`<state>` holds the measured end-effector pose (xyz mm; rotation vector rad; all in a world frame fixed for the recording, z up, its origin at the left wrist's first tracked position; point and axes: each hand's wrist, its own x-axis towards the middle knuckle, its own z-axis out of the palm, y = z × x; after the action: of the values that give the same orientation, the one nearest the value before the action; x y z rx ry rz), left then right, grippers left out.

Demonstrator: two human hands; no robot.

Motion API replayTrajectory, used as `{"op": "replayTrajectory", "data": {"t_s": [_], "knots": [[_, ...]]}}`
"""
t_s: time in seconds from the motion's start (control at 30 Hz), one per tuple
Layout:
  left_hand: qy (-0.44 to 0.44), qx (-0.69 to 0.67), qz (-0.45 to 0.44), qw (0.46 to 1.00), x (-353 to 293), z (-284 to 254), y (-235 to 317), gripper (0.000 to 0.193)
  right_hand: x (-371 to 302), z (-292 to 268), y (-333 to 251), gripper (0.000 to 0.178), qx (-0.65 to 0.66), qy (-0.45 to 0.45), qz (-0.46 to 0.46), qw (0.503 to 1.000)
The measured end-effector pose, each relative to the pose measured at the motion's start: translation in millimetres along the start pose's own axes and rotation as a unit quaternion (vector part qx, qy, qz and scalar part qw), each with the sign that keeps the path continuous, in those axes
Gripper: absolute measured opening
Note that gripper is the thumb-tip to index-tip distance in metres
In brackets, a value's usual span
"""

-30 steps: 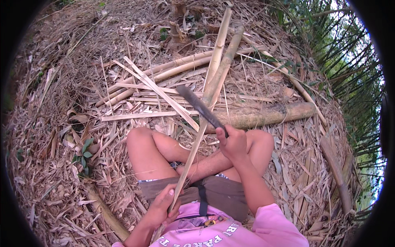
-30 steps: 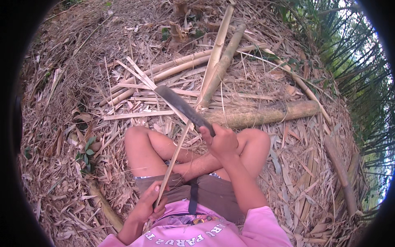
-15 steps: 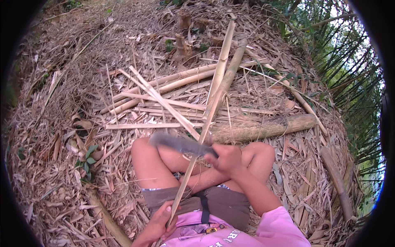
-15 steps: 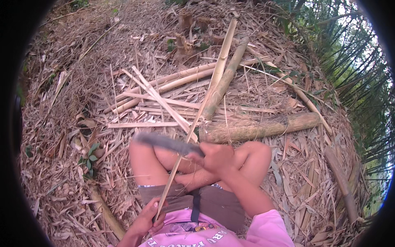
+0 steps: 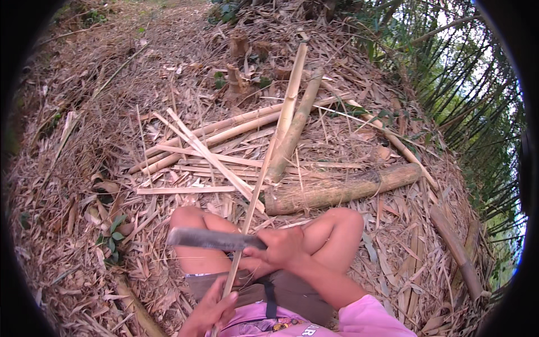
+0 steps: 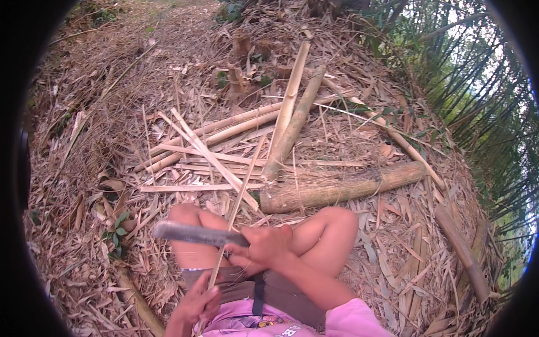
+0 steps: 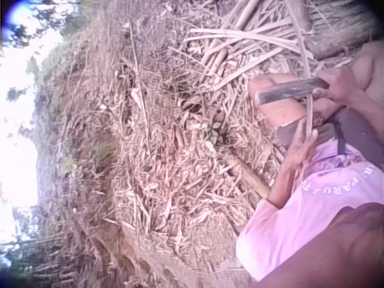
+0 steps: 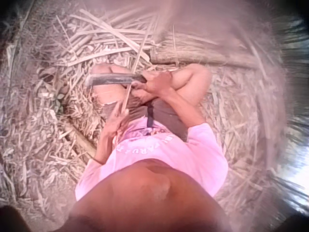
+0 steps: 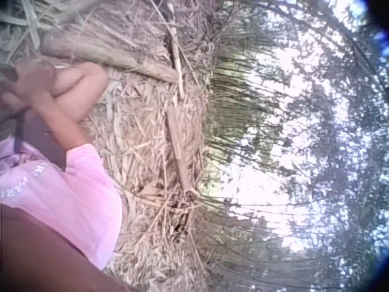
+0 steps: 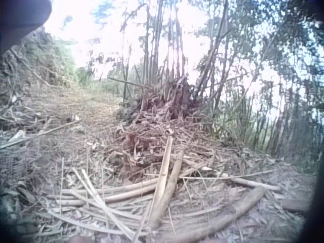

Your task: The person shaves and trims bamboo strips using a knife, alternating between different strips and smoothing their surfaces.

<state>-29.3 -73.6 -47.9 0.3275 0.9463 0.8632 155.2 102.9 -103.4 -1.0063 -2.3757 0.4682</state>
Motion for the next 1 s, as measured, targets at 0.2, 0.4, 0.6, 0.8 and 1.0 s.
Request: {"op": "replayTrajectory", "data": {"t_s": [0.2, 0.4, 0.6, 0.8, 1.0], "knots": [[0.026, 0.086, -0.047, 0.995, 32, -19, 19, 0.032, -36, 40, -39, 0.061, 0.082, 0.072, -0.019, 0.994], [0.1, 0.382, 0.05, 0.917, 34, 4, 19, 0.034, -30, 12, -40, 0.062, 0.036, 0.069, -0.055, 0.996], [0.073, 0.334, 0.105, 0.934, 26, 19, 4, 0.015, -22, -1, 10, 0.062, -0.009, 0.044, 0.072, 0.996], [0.119, 0.366, 0.117, 0.915, 19, 20, 6, 0.017, 0, -24, -31, 0.063, 0.04, 0.023, -0.029, 0.999], [0.149, 0.402, 0.085, 0.9, 11, 29, 20, 0.023, 4, -8, -1, 0.059, -0.026, 0.062, -0.044, 0.997]]}}
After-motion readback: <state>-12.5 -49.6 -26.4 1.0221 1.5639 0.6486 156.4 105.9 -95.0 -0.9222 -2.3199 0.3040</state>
